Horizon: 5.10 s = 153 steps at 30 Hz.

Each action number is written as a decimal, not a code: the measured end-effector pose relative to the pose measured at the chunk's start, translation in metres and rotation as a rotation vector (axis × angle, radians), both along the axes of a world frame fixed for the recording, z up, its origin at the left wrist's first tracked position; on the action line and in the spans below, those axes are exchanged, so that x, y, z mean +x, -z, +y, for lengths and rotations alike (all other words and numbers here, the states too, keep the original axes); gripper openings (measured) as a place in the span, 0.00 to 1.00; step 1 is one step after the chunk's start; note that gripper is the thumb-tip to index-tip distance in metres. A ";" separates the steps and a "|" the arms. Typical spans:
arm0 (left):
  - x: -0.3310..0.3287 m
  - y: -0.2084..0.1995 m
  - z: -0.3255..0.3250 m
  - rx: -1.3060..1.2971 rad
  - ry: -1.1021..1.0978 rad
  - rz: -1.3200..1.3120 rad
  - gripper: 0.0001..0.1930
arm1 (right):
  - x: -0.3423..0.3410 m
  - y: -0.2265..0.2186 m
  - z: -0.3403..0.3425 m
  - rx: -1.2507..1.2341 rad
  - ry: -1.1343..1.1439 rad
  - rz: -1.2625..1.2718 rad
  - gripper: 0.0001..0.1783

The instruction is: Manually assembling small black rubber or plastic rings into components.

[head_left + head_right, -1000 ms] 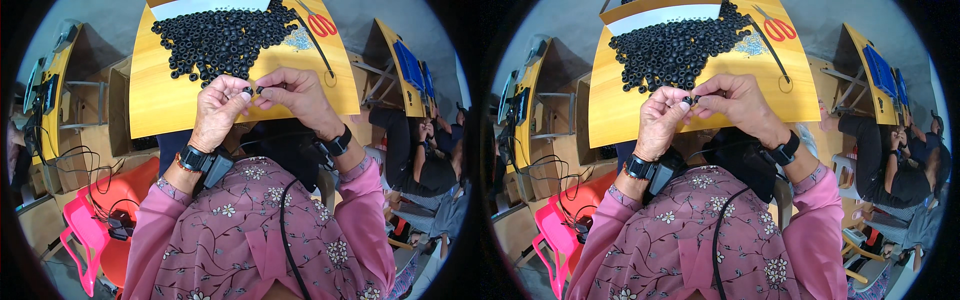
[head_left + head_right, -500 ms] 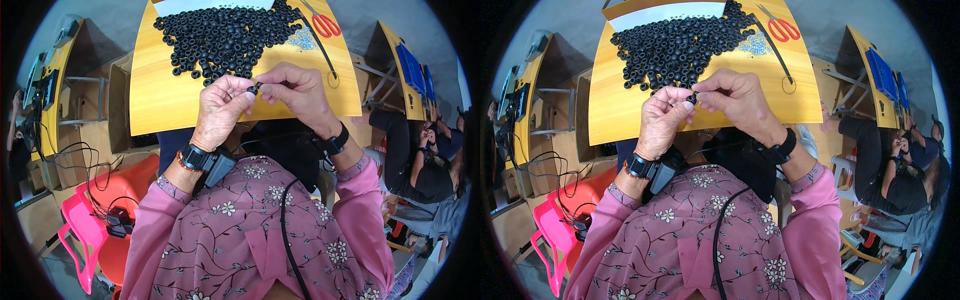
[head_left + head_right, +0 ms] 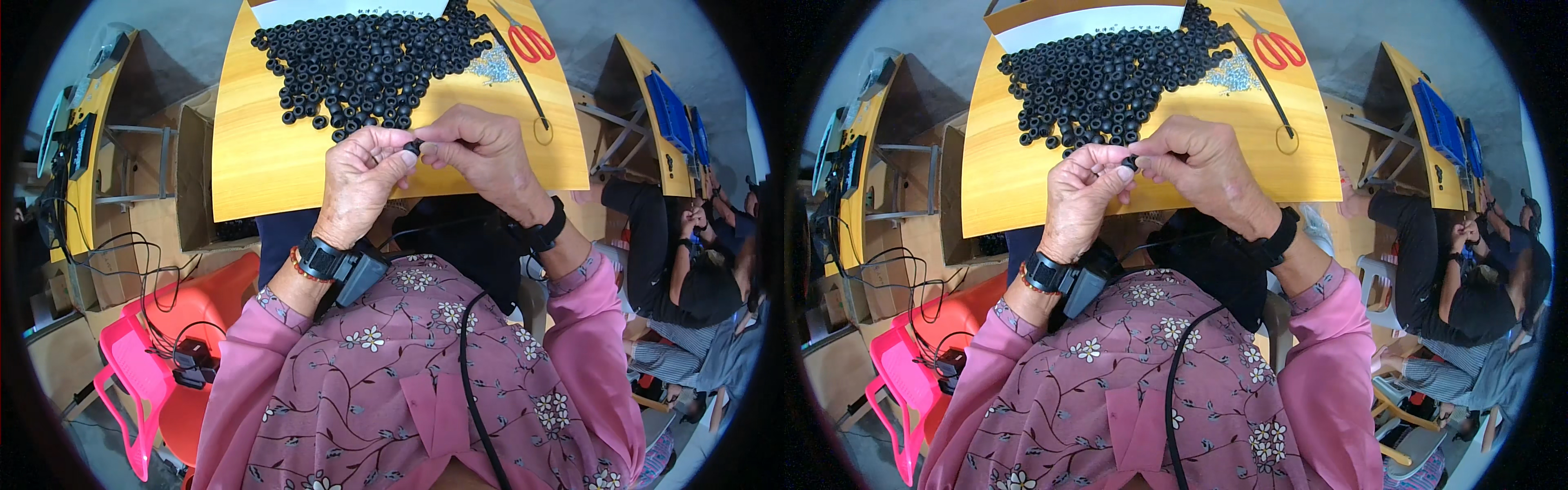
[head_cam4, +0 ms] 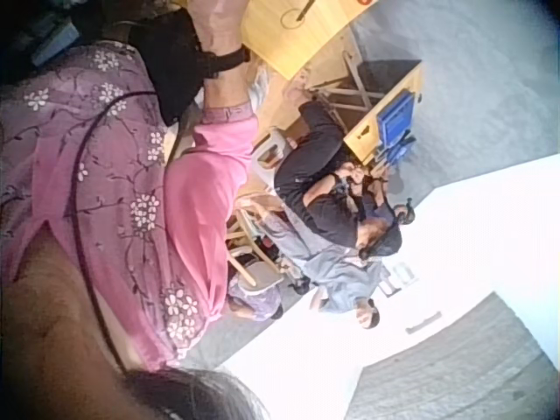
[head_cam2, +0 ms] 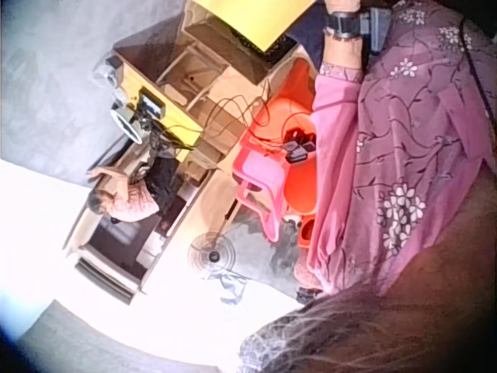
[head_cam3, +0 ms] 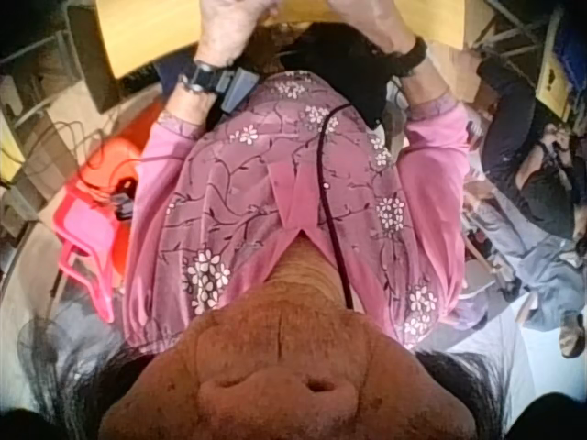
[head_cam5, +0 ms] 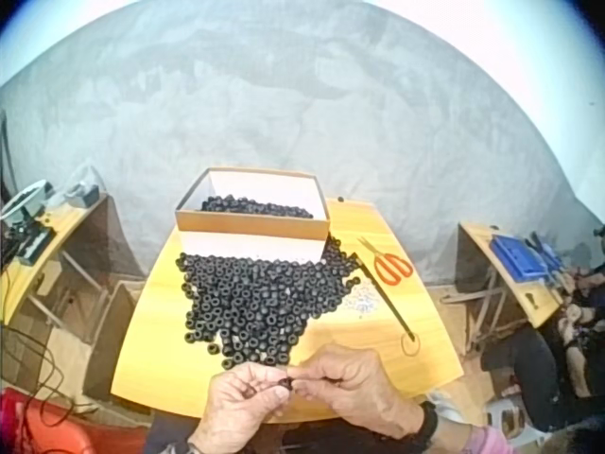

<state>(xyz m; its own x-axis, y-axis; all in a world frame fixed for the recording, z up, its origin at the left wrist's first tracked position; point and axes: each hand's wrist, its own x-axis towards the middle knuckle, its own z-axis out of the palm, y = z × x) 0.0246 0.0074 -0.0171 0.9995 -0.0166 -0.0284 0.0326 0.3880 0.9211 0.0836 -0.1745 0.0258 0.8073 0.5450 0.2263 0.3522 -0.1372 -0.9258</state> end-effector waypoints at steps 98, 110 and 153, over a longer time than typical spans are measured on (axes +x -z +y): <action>-0.004 -0.007 -0.002 0.182 0.090 -0.011 0.05 | 0.008 -0.028 -0.012 -0.452 -0.249 -0.524 0.06; -0.007 -0.003 -0.008 0.227 -0.026 -0.047 0.04 | -0.005 -0.041 -0.011 -0.659 -0.270 -0.536 0.10; 0.001 -0.006 0.016 -0.210 0.288 0.142 0.06 | -0.016 -0.015 0.004 -0.503 -0.147 -0.626 0.12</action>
